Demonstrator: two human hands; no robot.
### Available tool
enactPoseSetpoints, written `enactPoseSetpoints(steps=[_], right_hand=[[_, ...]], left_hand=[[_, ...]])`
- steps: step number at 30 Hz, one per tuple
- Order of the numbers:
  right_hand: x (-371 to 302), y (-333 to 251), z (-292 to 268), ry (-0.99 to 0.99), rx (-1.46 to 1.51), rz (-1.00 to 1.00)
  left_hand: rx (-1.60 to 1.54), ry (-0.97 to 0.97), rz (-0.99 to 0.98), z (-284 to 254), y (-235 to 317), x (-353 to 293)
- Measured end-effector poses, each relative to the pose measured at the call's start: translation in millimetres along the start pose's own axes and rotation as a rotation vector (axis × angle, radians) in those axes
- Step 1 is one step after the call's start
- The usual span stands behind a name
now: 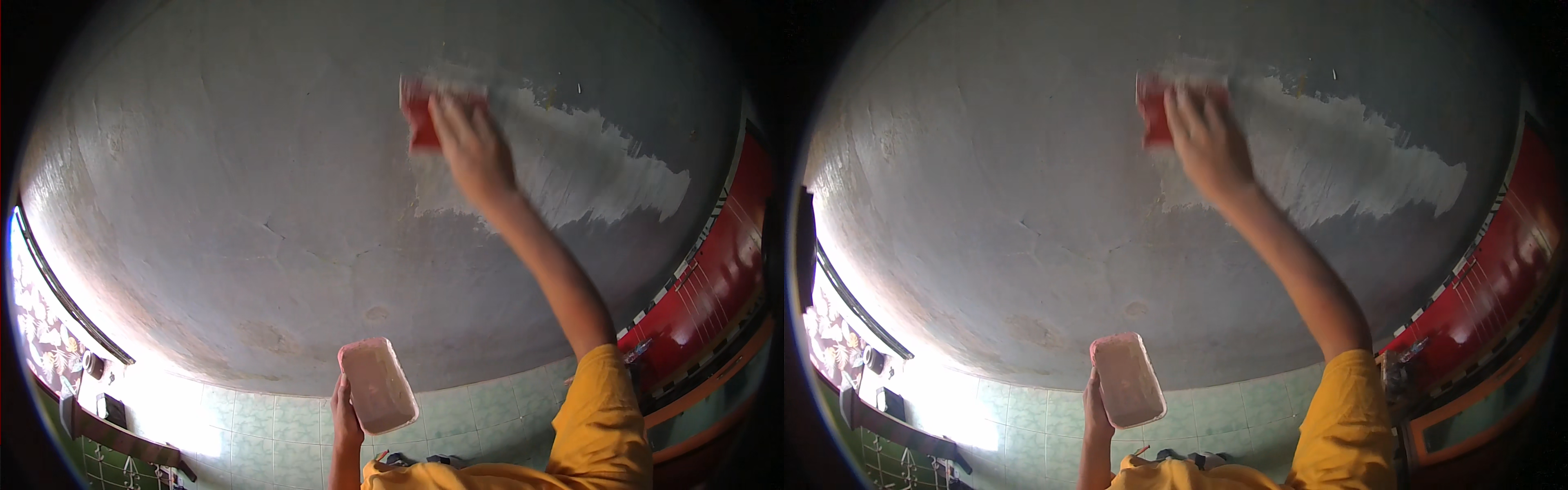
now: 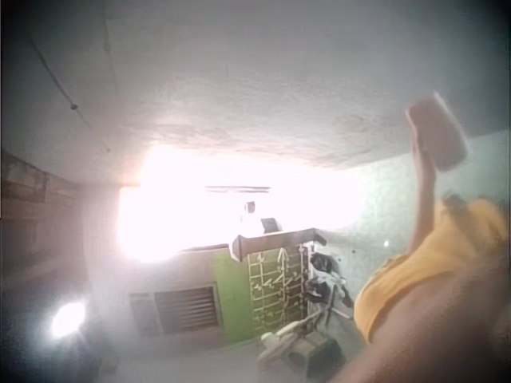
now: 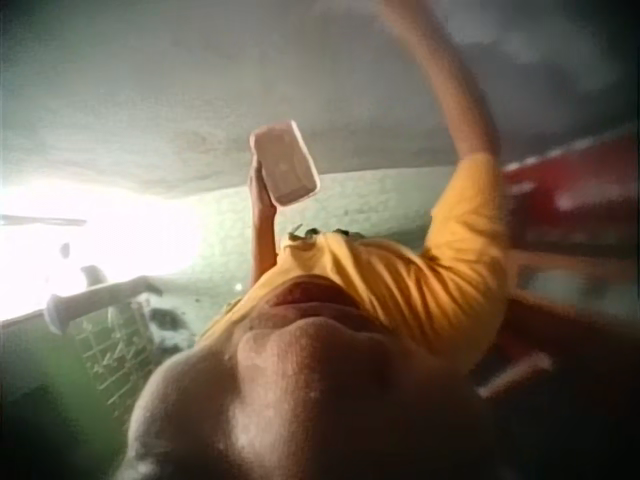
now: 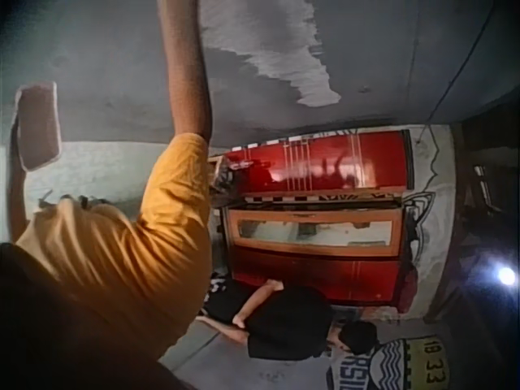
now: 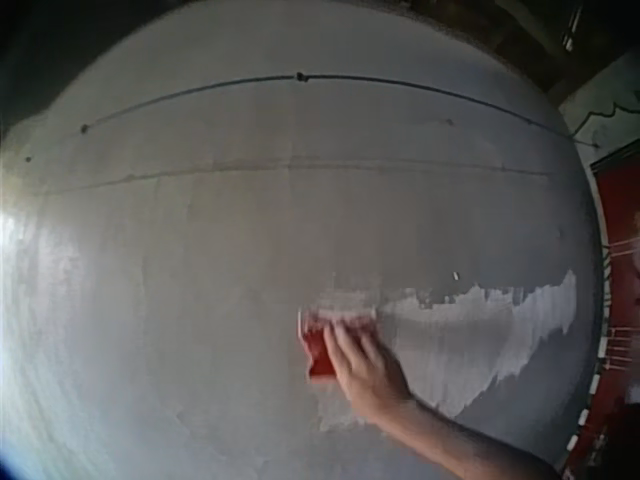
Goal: The person applies white putty to a section of the ceiling using a scraper, repeatedly scooping more material from a container held in the other hand.
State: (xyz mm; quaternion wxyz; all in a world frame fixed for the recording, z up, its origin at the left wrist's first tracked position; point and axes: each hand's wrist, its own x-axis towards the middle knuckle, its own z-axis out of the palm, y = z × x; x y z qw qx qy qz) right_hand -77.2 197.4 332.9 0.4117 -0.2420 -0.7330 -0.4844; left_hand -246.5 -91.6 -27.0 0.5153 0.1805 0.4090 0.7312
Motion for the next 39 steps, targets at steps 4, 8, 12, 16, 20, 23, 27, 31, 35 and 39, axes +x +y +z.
enactPoseSetpoints(steps=[4,8,12,16,20,23,27,31,35,39], right_hand=[[-153,-99,12,-0.177,0.206,-0.085],[-117,-75,-12,-0.173,0.335,-0.045],[5,20,-32,0.097,0.068,0.138],[-41,16,-7,-0.058,-0.073,0.071],[-178,-63,-9,-0.314,0.214,0.041],[-170,-43,-21,-0.334,0.325,0.053],[-42,50,-45,-0.019,0.134,0.205],[-50,73,-22,-0.006,0.037,0.156],[-191,-7,-5,-0.277,0.195,0.103],[-186,8,-26,-0.254,0.329,0.069]], left_hand=[[-0.007,0.018,0.052,1,5,-9],[-0.032,0.043,-0.01,-12,-2,-10],[0.003,0.051,0.02,-5,-4,-13],[-0.024,0.098,-0.046,-8,-16,-6],[-0.015,0.101,-0.047,-5,-11,-6],[-0.011,0.093,-0.059,3,-5,-8],[0.01,0.041,-0.052,0,-8,-5],[0.017,0.02,-0.063,10,-12,-4],[0.02,0.065,-0.057,13,-15,-5],[0.054,0.048,-0.068,26,-11,-10]])
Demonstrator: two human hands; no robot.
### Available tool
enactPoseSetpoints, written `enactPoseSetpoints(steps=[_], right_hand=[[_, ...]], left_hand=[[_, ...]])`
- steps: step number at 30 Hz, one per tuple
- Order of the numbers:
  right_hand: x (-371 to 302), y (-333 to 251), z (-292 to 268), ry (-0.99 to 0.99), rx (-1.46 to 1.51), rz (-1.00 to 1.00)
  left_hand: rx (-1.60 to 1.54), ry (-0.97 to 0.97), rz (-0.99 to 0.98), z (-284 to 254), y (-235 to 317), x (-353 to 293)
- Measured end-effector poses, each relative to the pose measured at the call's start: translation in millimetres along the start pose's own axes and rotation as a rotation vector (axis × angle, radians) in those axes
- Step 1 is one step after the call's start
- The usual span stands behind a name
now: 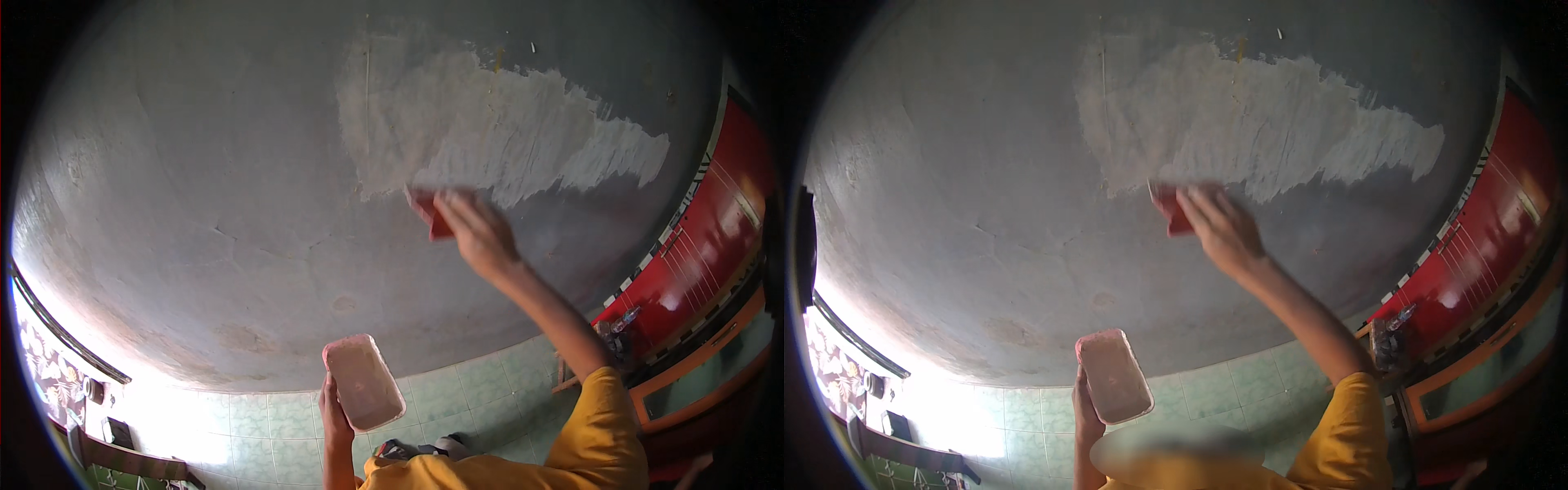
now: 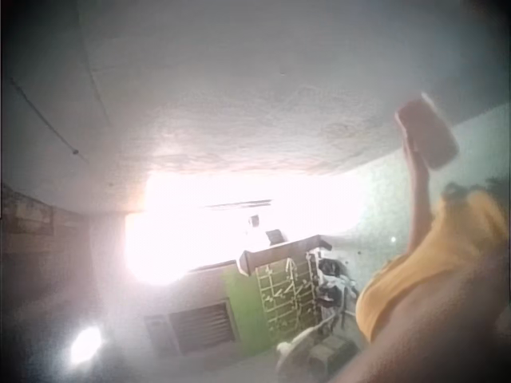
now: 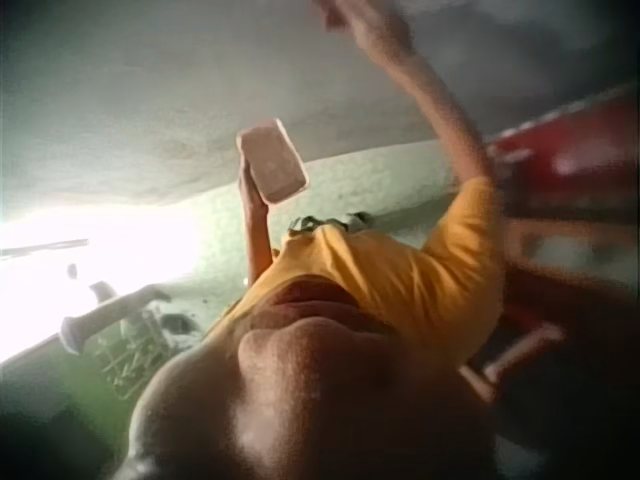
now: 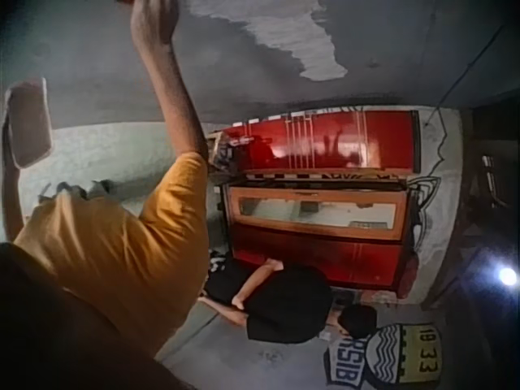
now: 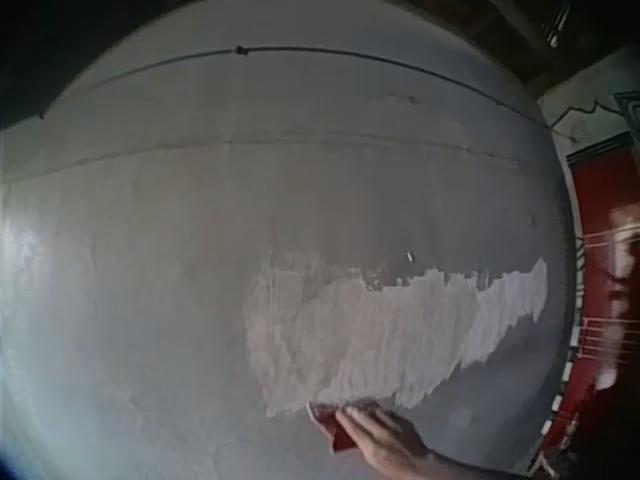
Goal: The person applies white putty to a section of the ceiling using a scraper, repeatedly scooping more material from a container held in the other hand.
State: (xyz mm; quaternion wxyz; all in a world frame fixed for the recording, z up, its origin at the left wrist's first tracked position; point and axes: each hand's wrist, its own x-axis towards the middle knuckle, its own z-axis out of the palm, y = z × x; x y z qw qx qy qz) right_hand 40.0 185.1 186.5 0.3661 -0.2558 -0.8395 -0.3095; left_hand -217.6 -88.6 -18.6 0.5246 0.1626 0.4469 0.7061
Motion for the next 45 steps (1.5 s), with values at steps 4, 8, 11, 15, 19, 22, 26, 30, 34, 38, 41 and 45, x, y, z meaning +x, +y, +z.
enactPoseSetpoints(steps=[4,8,11,15,19,22,26,30,34,38,41,45], right_hand=[[121,76,-83,0.372,-0.175,0.052],[87,88,-39,0.215,-0.334,0.05],[-13,43,11,0.081,-0.164,0.013],[-18,52,-12,0.042,0.035,-0.003],[87,133,-94,0.316,-0.103,0.066],[70,144,-59,0.278,-0.288,0.023],[-39,87,0,0.028,-0.115,-0.087],[21,123,-56,0.176,0.038,-0.076],[129,209,-138,0.347,-0.152,-0.007],[69,191,-67,0.215,-0.244,-0.112],[-34,124,-23,0.036,-0.131,-0.093],[11,130,-59,0.106,0.022,-0.039]], left_hand=[[0.017,-0.026,0.028,19,-8,-1],[0.002,0.015,0.063,47,-20,-8],[-0.035,0.009,0.096,62,-29,-15],[-0.078,0.019,0.057,79,-46,-22],[-0.057,0.012,0.065,102,-61,-25],[-0.029,0.022,0.071,115,-69,-24],[-0.098,0.02,0.116,120,-79,-27],[-0.108,0.031,0.133,128,-83,-26],[-0.105,0.016,0.108,139,-88,-21],[-0.152,0.047,0.138,145,-97,-14],[-0.133,0.044,0.147,140,-91,-22],[-0.105,0.018,0.128,132,-90,-19]])
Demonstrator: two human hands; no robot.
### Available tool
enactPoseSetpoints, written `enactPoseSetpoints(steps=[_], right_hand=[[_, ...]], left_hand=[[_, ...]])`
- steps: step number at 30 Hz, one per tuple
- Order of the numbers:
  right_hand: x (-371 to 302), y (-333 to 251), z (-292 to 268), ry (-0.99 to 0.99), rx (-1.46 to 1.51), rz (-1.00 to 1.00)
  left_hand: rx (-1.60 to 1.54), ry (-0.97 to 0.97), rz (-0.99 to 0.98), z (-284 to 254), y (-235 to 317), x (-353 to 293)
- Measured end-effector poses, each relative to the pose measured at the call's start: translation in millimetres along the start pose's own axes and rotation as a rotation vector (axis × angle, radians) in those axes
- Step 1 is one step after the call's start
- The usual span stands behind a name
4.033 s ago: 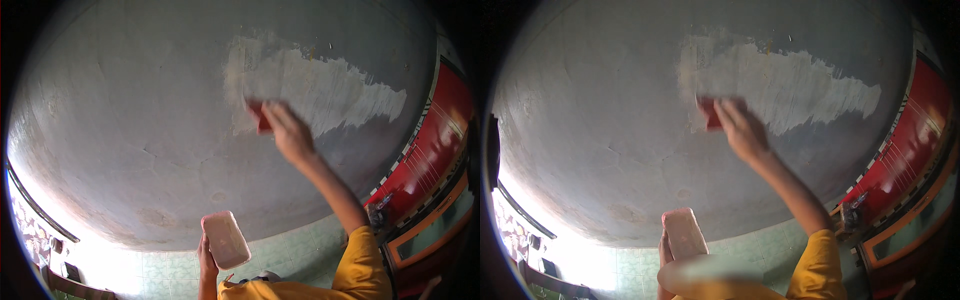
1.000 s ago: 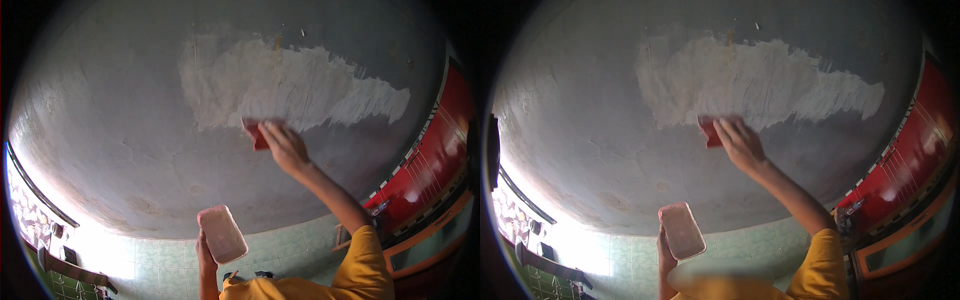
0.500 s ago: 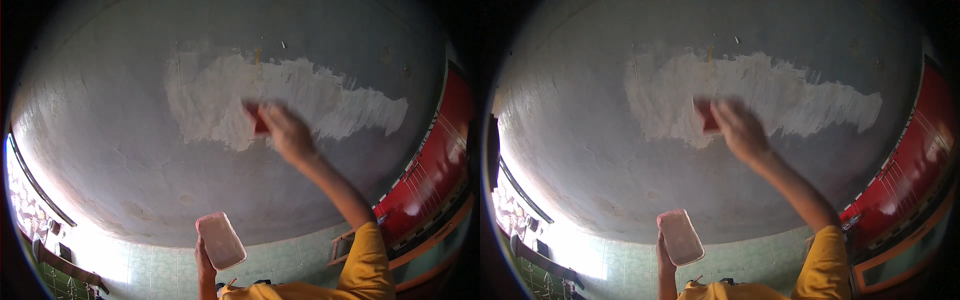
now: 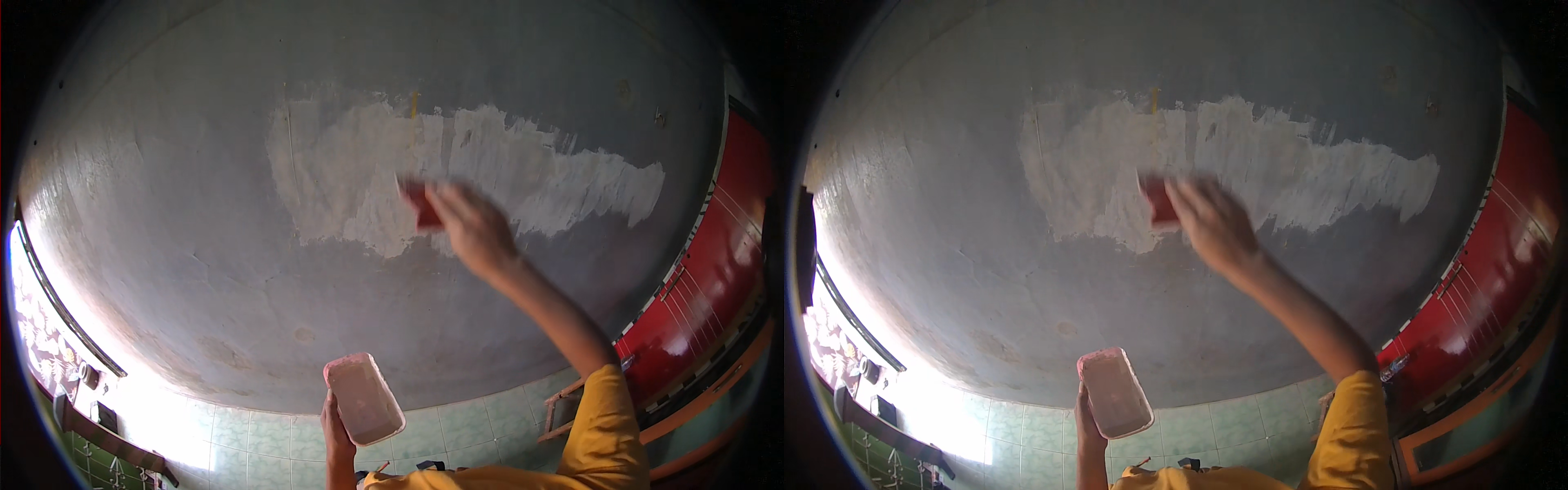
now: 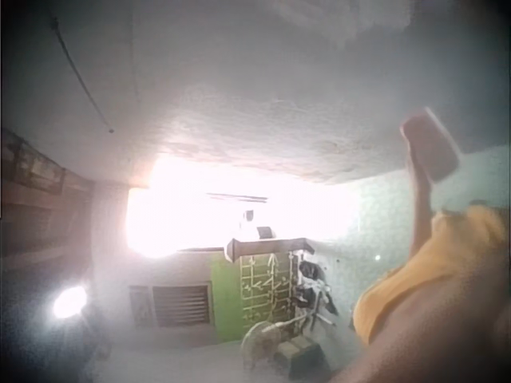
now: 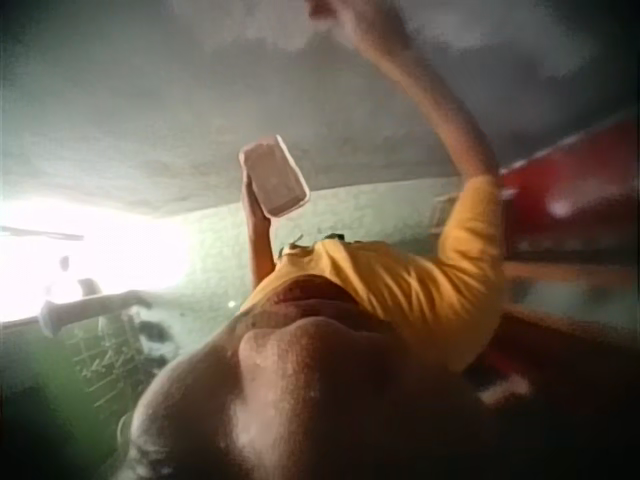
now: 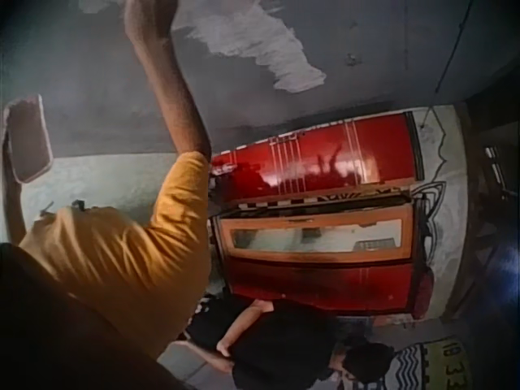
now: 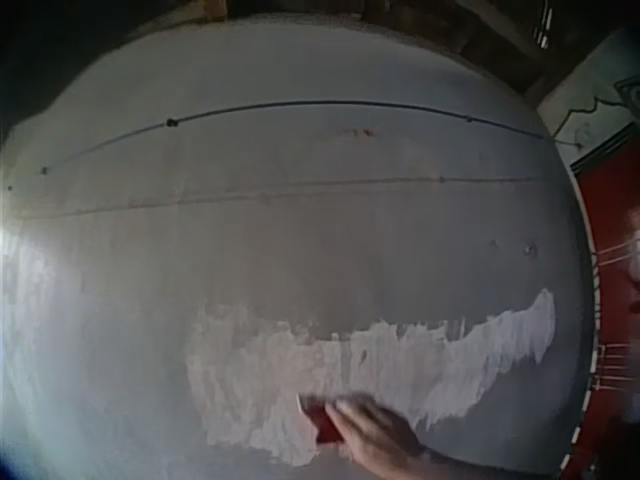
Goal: The person applies white putty to a section of the ceiling using a scraper, repeatedly scooping more material from a container held in the other hand.
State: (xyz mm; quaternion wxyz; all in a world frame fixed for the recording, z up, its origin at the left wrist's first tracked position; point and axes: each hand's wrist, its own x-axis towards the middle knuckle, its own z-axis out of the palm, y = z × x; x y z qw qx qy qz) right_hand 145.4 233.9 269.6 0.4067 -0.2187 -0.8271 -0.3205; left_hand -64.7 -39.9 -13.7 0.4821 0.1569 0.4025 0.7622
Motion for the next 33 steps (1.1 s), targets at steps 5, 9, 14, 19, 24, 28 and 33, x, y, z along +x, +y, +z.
enactPoseSetpoints(steps=[5,9,14,19,24,28,33], right_hand=[[125,52,-39,0.236,-0.111,-0.035],[26,-1,37,0.098,-0.212,-0.058],[-63,-67,55,-0.123,-0.008,-0.009],[91,-41,-10,0.2,-0.109,-0.015],[60,-73,60,0.058,-0.229,0.06],[-70,-146,106,-0.183,-0.013,0.025],[37,-137,64,-0.022,0.163,0.172]], left_hand=[[0.008,0.001,-0.029,2,8,8],[-0.039,0.014,-0.034,-10,14,10],[0.0,0.032,-0.027,-39,29,8],[0.057,0.056,-0.07,-54,54,12],[0.097,0.008,0.019,-69,68,23],[0.097,0.022,-0.016,-90,86,22],[0.116,0.028,-0.037,-126,95,37]])
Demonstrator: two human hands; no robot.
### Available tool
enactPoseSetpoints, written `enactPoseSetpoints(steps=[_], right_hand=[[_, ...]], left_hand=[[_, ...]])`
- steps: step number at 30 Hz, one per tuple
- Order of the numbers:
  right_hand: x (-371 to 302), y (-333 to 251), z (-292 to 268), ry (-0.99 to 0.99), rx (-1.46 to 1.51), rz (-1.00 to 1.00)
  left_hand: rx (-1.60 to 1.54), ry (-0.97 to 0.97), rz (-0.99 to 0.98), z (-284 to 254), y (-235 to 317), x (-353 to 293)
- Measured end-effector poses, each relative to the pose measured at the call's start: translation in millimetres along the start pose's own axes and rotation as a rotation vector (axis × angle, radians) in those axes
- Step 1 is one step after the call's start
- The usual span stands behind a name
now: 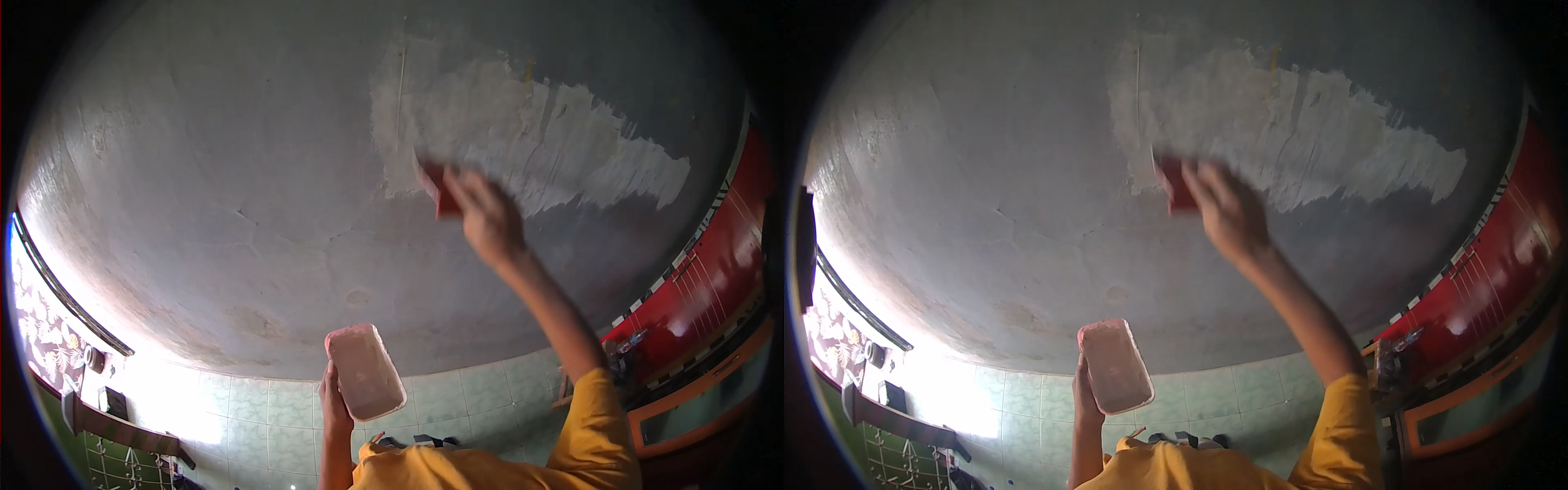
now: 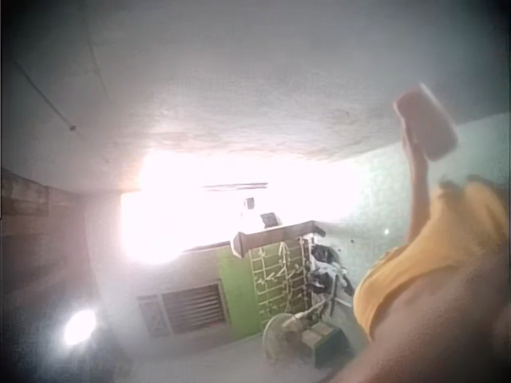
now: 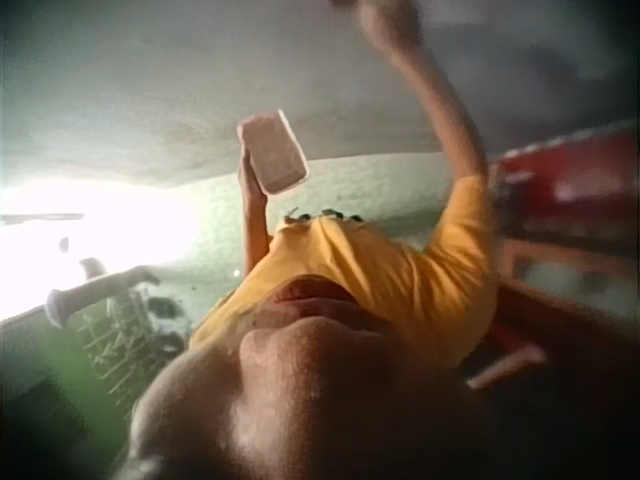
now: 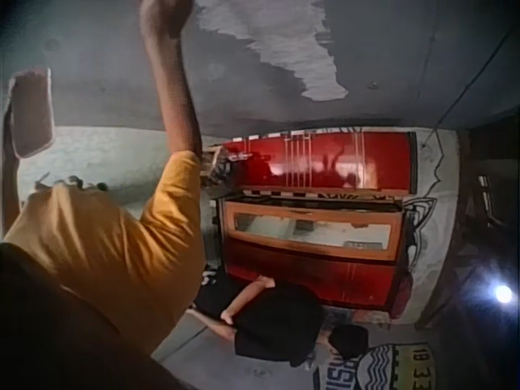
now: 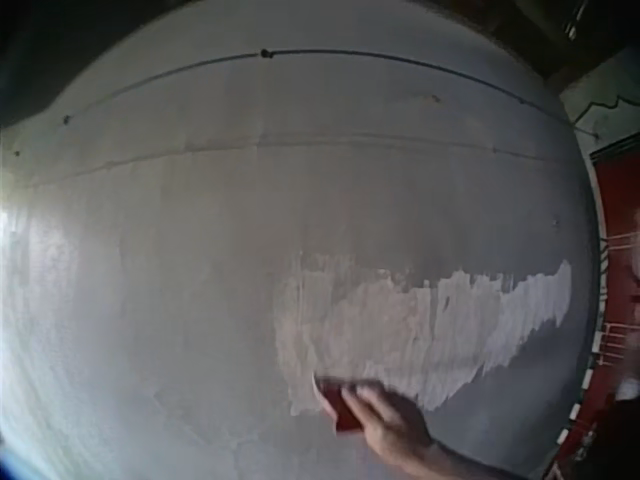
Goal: The person applies white putty to a section of the ceiling using a scraper, repeatedly scooping more material from a container held in the other hand.
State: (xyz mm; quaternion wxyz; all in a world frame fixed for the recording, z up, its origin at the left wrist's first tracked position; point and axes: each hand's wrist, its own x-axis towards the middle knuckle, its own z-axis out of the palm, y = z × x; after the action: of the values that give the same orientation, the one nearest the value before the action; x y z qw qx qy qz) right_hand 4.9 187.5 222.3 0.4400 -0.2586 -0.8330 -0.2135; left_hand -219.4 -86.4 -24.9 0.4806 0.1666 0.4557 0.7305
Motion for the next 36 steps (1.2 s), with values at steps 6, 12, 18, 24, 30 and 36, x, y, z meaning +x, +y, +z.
enactPoseSetpoints(steps=[6,12,18,24,30,36], right_hand=[[100,-13,7,0.256,-0.313,-0.201],[-67,-61,83,-0.098,-0.219,-0.223],[102,-57,-8,0.193,-0.087,-0.064],[64,-43,56,0.135,-0.477,-0.286],[-5,-67,59,-0.136,-0.119,-0.306],[185,-10,-47,0.241,-0.389,-0.166]], left_hand=[[-0.023,-0.059,-0.01,-5,18,9],[-0.046,-0.03,-0.007,-26,28,3],[-0.04,0.028,-0.061,-37,30,4],[-0.087,-0.013,0.018,-42,24,17],[-0.13,0.025,-0.02,-54,33,9],[-0.101,-0.001,0.003,-49,38,8]])
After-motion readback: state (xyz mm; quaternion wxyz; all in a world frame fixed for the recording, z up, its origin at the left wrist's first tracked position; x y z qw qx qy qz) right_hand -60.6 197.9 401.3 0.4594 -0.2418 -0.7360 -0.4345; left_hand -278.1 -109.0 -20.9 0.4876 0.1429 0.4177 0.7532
